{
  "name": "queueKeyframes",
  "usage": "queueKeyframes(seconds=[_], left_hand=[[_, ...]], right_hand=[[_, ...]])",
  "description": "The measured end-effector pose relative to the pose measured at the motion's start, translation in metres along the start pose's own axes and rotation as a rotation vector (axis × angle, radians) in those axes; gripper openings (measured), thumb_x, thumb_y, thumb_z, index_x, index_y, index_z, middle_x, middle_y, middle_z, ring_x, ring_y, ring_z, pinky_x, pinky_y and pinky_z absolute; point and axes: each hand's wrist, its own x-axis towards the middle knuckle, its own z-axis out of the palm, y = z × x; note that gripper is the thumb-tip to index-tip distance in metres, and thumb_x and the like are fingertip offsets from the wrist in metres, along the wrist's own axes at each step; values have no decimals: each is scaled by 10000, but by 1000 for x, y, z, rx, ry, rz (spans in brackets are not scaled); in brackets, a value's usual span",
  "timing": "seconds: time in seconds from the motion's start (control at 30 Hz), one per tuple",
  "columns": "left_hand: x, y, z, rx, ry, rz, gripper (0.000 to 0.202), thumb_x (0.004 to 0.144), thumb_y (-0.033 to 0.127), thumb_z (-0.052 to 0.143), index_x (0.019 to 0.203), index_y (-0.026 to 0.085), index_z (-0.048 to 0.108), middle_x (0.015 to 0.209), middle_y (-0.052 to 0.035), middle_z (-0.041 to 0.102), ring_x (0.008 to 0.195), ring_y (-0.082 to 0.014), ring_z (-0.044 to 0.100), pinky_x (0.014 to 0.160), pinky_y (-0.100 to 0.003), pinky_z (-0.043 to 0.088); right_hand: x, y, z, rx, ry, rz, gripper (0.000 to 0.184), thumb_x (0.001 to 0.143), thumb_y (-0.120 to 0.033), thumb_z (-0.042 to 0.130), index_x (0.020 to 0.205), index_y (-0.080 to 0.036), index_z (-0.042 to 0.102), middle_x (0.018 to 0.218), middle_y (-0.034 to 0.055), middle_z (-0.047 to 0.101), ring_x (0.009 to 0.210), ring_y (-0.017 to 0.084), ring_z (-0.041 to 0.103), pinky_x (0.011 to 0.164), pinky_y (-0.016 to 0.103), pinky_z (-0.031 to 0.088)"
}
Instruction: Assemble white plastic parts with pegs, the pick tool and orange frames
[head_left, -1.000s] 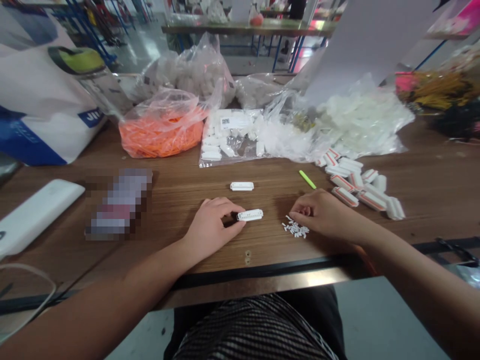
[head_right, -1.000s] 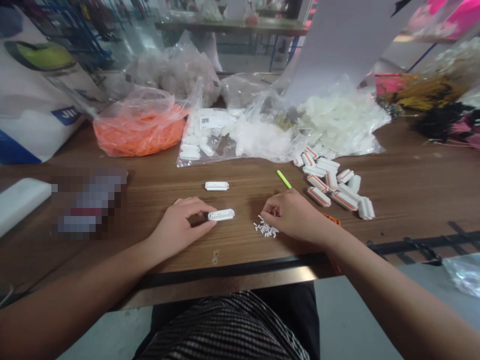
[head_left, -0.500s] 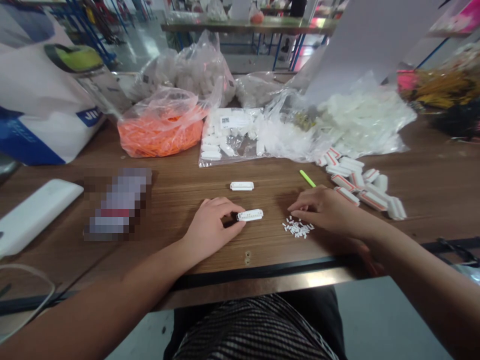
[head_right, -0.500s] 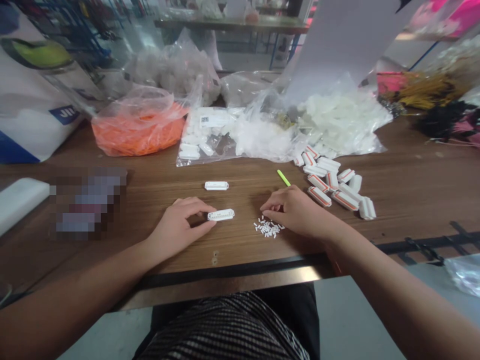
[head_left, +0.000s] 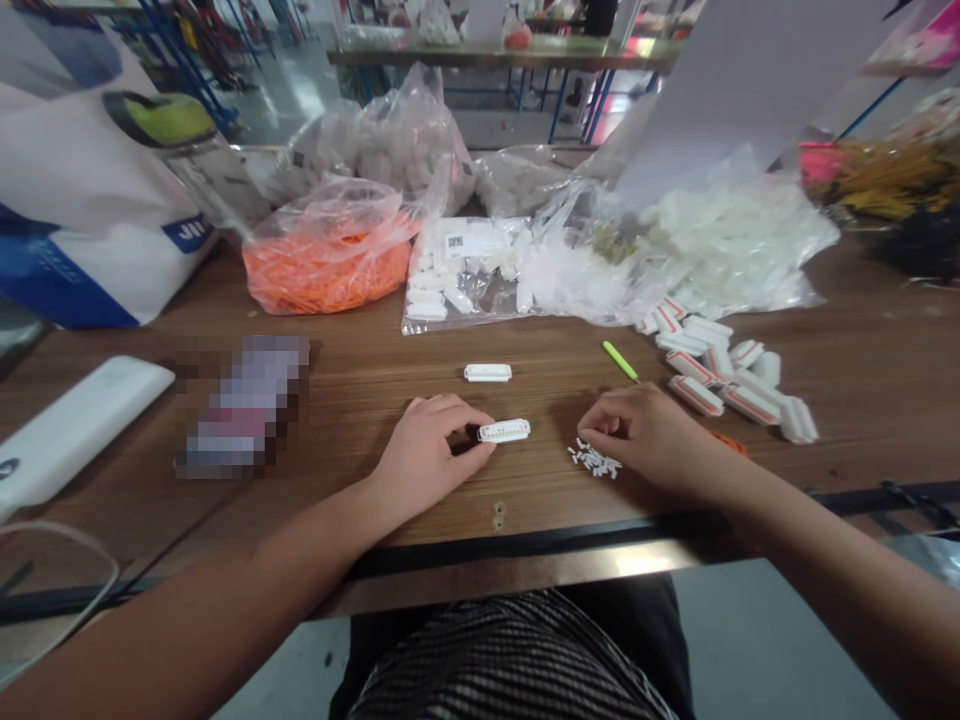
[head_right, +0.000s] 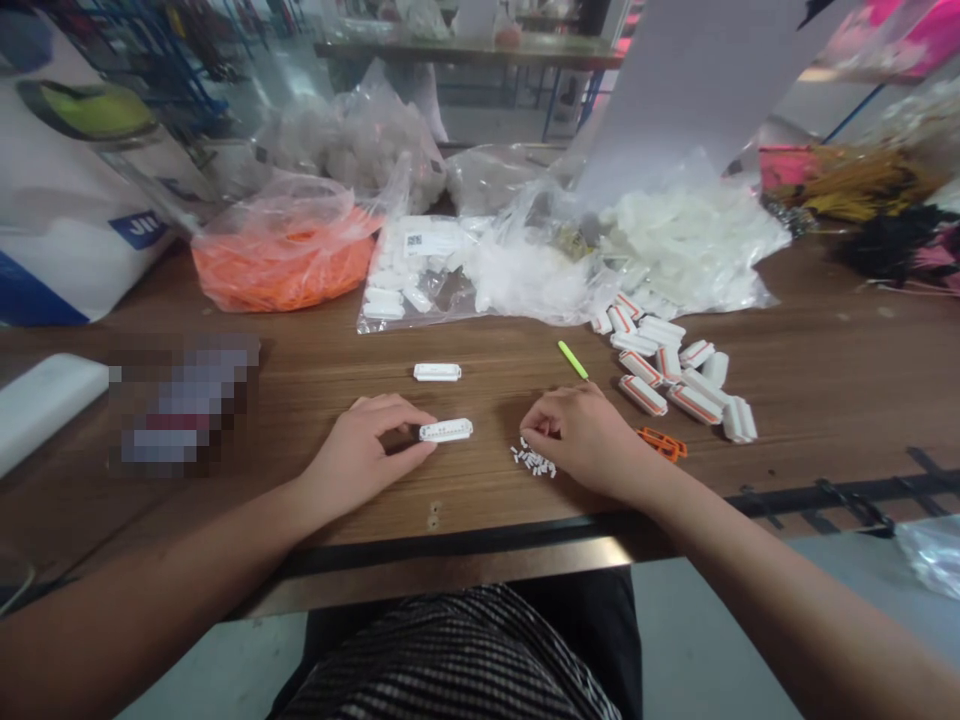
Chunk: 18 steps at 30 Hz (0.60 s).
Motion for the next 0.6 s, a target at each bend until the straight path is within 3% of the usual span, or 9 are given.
queueKeyframes(seconds=[0.07, 0.17, 0.3, 0.6], left_hand=[[0, 0, 0, 1, -2, -7, 103, 807, 246, 668, 906, 252, 696, 851, 14, 702, 804, -179, 616, 771, -360, 379], [0, 1, 0, -1, -9, -12, 98, 812, 242, 669, 904, 255, 700, 836, 20, 698, 806, -177, 611, 769, -355, 372], [-1, 3, -1, -14, -16, -4, 90, 814, 235, 674, 898, 255, 703, 814, 31, 691, 799, -170, 606, 763, -348, 361], [-1, 3, 0, -14, -16, -17, 93, 808, 241, 672, 894, 254, 704, 827, 23, 700, 807, -178, 613, 772, -353, 367]], right_hand=[[4, -7, 0, 130, 17, 19, 185, 829, -264, 578, 671, -208, 657, 644, -2, 652, 571, 125, 570, 571, 281, 428], [13, -21, 3, 204, 50, -32, 159, 857, -281, 586, 737, -208, 661, 688, -5, 655, 632, 129, 583, 650, 290, 437], [26, -35, 13, 149, 49, -120, 122, 856, -206, 599, 750, -198, 660, 693, -12, 645, 684, 137, 580, 766, 329, 388], [28, -41, 16, -63, 64, -246, 143, 872, -177, 561, 767, -181, 658, 705, 16, 639, 698, 161, 553, 767, 338, 340]])
